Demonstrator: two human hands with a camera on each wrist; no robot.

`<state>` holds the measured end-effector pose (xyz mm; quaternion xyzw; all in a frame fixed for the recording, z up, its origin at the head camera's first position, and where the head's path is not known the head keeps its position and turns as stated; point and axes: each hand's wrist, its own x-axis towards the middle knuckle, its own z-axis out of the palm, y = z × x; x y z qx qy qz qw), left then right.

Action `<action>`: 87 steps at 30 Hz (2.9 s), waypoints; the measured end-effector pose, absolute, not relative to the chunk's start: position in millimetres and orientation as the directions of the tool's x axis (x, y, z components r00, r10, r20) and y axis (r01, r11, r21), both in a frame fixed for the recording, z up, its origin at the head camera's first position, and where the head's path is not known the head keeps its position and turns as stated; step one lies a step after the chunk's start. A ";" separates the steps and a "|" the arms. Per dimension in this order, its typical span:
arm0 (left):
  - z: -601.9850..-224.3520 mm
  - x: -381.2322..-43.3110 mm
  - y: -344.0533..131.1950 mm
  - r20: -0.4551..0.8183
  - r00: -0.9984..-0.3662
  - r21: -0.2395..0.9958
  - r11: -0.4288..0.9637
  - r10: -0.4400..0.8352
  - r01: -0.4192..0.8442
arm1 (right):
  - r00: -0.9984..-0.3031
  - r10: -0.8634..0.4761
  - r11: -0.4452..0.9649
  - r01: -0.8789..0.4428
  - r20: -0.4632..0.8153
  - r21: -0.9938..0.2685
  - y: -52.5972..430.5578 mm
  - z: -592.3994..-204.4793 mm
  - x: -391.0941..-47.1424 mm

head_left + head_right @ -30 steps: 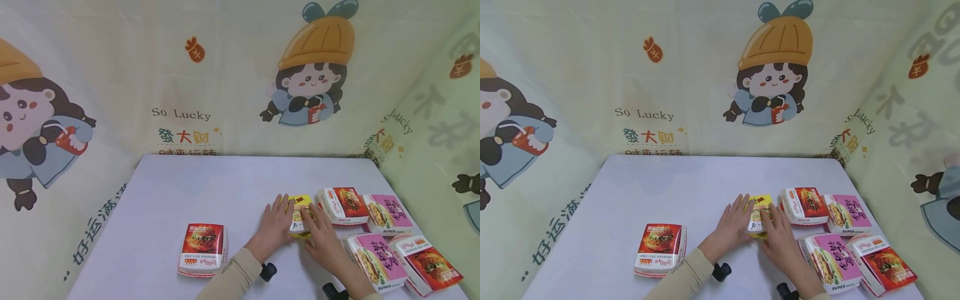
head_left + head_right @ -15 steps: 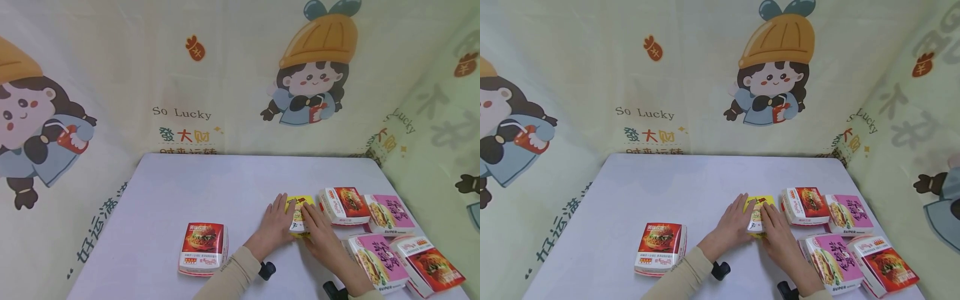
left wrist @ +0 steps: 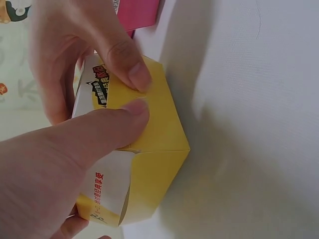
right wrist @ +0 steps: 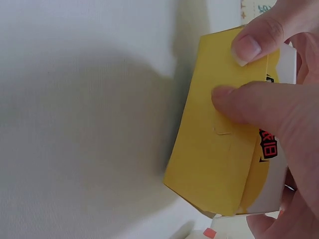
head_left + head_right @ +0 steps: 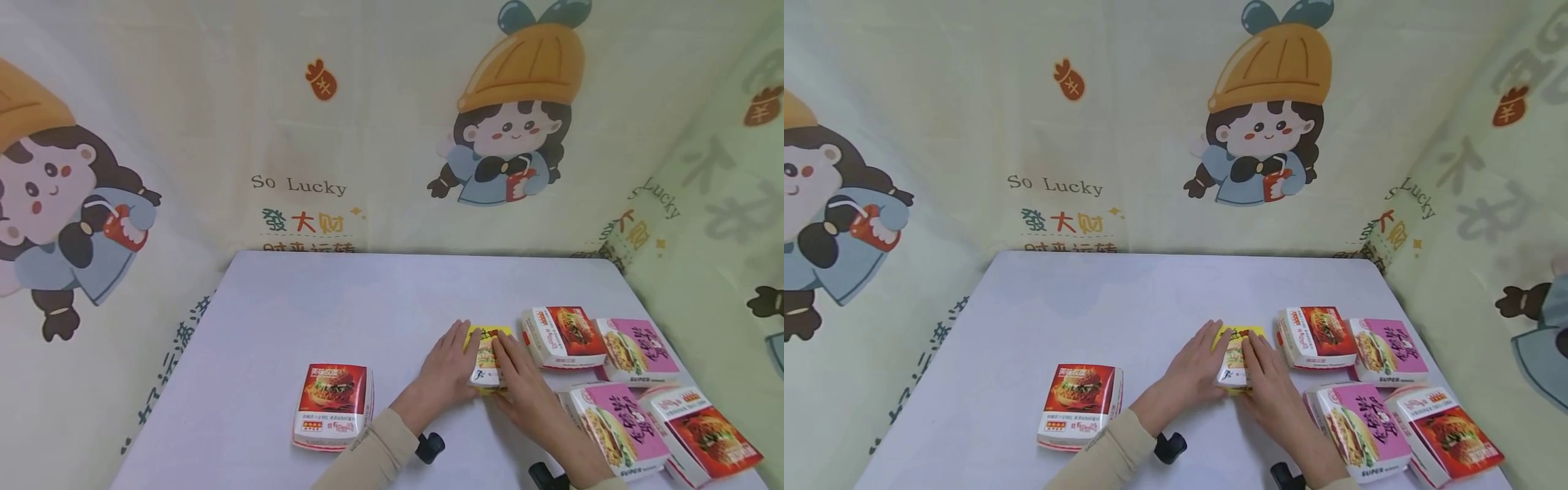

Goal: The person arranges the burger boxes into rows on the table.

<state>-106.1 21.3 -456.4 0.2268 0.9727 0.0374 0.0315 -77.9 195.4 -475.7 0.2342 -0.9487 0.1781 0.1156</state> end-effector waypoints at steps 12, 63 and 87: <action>-453.0 -97.4 9.5 -0.006 -0.893 0.072 0.891 0.450 0.448 | -0.866 -0.413 0.803 -0.492 0.281 -0.336 187.2 -479.5 -74.8; -443.9 -66.7 -28.0 0.007 -0.894 0.086 0.890 0.449 0.448 | -0.778 -0.483 0.710 -0.616 0.401 -0.341 159.5 -483.7 -49.1; -449.6 -46.4 -58.3 -0.057 -0.898 0.164 0.892 0.435 0.422 | -0.679 -0.557 0.629 -0.721 0.479 -0.290 138.9 -490.4 -38.2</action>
